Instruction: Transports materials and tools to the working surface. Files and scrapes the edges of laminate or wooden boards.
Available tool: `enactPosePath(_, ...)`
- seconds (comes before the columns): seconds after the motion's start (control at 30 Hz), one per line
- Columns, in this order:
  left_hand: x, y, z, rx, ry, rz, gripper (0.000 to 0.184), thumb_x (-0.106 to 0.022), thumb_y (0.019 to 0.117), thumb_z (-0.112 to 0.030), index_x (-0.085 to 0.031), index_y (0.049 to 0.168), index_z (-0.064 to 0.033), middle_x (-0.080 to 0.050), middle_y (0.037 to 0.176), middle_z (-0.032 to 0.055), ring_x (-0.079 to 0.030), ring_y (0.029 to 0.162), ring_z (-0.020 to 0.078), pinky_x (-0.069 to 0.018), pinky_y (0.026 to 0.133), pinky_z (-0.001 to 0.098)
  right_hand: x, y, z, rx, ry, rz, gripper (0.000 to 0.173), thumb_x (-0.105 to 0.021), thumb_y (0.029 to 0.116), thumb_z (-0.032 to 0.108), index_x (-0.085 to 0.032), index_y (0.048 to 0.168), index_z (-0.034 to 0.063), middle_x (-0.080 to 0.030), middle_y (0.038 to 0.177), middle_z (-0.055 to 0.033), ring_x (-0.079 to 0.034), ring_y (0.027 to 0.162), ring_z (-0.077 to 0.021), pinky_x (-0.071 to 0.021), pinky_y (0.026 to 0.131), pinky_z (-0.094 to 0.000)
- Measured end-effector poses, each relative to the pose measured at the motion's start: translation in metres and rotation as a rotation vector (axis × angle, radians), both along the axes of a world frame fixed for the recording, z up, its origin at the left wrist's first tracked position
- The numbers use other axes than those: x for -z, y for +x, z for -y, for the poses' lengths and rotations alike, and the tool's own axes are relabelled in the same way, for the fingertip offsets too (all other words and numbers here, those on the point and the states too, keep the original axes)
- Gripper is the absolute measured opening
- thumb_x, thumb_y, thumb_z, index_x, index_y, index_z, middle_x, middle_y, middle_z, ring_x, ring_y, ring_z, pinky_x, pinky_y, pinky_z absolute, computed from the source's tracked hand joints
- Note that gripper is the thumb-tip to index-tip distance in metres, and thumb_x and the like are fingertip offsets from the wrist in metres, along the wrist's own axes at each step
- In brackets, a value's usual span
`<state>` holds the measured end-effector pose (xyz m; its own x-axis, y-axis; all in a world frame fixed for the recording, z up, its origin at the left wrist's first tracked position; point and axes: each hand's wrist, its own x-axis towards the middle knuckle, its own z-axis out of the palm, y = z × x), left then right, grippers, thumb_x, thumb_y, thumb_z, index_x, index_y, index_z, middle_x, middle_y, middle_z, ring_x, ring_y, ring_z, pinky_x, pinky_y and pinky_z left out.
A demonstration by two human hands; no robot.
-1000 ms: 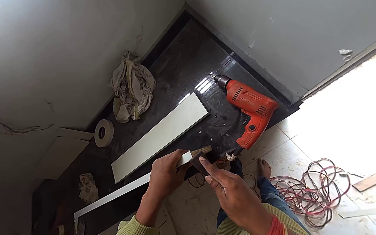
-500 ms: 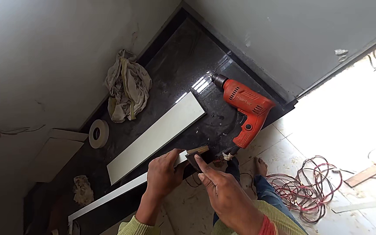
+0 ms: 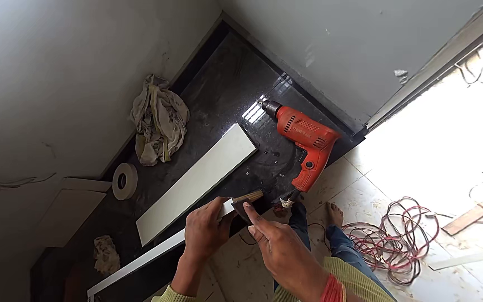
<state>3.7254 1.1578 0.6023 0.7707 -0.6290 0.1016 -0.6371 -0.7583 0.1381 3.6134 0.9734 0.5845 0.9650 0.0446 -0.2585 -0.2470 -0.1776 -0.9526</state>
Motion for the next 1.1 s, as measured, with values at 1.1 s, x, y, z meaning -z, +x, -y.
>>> enactPosePath(1.1, -0.002, 0.008, 0.000, 0.009, 0.010, -0.010, 0.028, -0.058, 0.0883, -0.034, -0.073, 0.091, -0.0114, -0.064, 0.064, -0.0021, -0.061, 0.054, 0.0116, -0.0480, 0.048, 0.0342, -0.005, 0.007, -0.008, 0.048, -0.006, -0.007, 0.047, -0.042, 0.1100, 0.032, -0.048, 0.155, 0.0207, -0.071, 0.090, -0.0117, -0.068, 0.075, -0.0254, -0.0581, 0.070, -0.0411)
